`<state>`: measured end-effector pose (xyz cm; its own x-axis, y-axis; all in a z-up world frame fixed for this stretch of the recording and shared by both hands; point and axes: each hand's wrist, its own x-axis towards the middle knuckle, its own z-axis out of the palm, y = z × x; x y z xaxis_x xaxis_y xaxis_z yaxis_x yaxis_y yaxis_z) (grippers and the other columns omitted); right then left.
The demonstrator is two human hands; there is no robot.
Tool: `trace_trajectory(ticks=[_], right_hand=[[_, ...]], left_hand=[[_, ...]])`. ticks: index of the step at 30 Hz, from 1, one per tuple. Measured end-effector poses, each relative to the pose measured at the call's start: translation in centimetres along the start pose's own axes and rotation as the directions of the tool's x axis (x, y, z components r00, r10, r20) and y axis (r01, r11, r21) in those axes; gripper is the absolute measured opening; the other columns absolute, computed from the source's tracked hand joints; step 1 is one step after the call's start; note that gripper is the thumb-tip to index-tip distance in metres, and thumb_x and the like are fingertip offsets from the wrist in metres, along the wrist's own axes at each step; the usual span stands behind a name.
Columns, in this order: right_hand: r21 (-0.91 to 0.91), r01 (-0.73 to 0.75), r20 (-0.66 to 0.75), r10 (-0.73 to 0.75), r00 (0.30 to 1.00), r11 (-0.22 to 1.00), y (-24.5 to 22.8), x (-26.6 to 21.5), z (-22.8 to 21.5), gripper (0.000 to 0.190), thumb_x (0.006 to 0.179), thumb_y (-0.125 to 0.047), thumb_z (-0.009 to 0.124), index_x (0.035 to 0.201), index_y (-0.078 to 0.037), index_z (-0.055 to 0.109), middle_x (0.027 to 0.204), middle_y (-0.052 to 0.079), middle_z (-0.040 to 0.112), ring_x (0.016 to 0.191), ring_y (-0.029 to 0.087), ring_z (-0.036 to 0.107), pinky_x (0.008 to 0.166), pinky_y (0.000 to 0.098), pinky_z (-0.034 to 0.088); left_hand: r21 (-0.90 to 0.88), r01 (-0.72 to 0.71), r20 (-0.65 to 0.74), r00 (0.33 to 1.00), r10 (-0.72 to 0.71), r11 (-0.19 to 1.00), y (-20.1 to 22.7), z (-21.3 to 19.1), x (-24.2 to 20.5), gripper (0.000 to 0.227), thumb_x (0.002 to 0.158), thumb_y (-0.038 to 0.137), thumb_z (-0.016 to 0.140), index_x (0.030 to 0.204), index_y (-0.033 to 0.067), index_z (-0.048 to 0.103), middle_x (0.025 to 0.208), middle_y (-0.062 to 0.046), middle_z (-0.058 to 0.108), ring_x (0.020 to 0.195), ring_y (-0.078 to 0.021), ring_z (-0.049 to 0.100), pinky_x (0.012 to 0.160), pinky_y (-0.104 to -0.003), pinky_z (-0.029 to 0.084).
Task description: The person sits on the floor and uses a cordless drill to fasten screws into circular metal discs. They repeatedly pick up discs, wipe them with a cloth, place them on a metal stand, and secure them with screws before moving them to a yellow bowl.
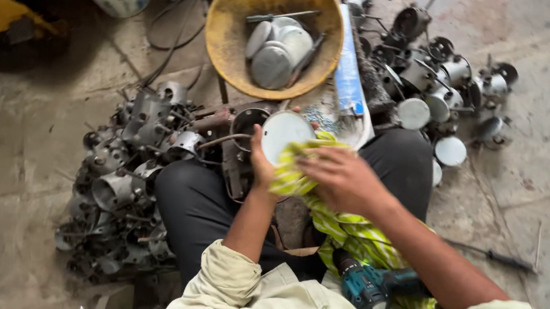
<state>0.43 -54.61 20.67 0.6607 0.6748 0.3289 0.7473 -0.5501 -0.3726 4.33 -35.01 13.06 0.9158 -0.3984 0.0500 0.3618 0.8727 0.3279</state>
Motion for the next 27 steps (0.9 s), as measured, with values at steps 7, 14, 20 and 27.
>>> trace_trajectory(ticks=[7, 14, 20, 27], right_hand=[[0.578, -0.428, -0.374, 0.692, 0.618, 0.695, 5.5, -1.3, -1.1, 0.036, 0.099, -0.002, 0.062, 0.134, -0.005, 0.071, 0.108, 0.020, 0.074, 0.086, 0.027, 0.071, 0.083, 0.0337, 0.053], [0.287, -0.361, -0.300, 0.441, 0.846, 0.887, 1.1, 3.9, 0.3, 0.042, 0.092, -0.009, 0.066, 0.134, -0.010, 0.069, 0.146, 0.006, 0.063, 0.134, 0.028, 0.049, 0.114, 0.0436, 0.031], [-0.028, -0.126, -0.058, 0.124, 0.991, 0.992, -2.8, 2.4, 1.8, 0.043, 0.089, -0.018, 0.069, 0.130, -0.009, 0.069, 0.139, 0.008, 0.063, 0.140, 0.035, 0.045, 0.113, 0.0539, 0.022], [-0.157, -0.298, -0.062, 0.292, 0.954, 0.941, 4.8, -6.5, -3.2, 0.034, 0.066, -0.003, 0.076, 0.099, -0.009, 0.074, 0.099, 0.010, 0.074, 0.098, 0.032, 0.066, 0.089, 0.0435, 0.055]], left_hand=[[0.394, -0.014, -0.355, 0.920, 0.166, 0.919, -1.1, -1.8, -0.6, 0.058, 0.095, 0.055, 0.068, 0.135, 0.0206, 0.044, 0.115, -0.005, 0.057, 0.106, -0.0252, 0.062, 0.075, -0.043, 0.056], [0.384, -0.013, -0.367, 0.915, 0.166, 0.923, -3.7, -0.5, -0.7, 0.037, 0.109, 0.035, 0.051, 0.140, 0.0158, 0.047, 0.131, -0.011, 0.057, 0.110, -0.0221, 0.063, 0.083, -0.039, 0.059], [0.292, -0.039, -0.422, 0.891, 0.165, 0.956, -2.4, 0.1, -1.9, 0.046, 0.107, 0.032, 0.039, 0.145, 0.0072, 0.045, 0.134, -0.014, 0.059, 0.120, -0.0257, 0.062, 0.099, -0.036, 0.059], [0.492, -0.204, -0.448, 0.774, 0.447, 0.846, 4.0, -1.6, -2.3, 0.036, 0.110, 0.021, 0.051, 0.142, 0.0054, 0.043, 0.134, -0.012, 0.054, 0.117, -0.0223, 0.057, 0.096, -0.038, 0.049]])
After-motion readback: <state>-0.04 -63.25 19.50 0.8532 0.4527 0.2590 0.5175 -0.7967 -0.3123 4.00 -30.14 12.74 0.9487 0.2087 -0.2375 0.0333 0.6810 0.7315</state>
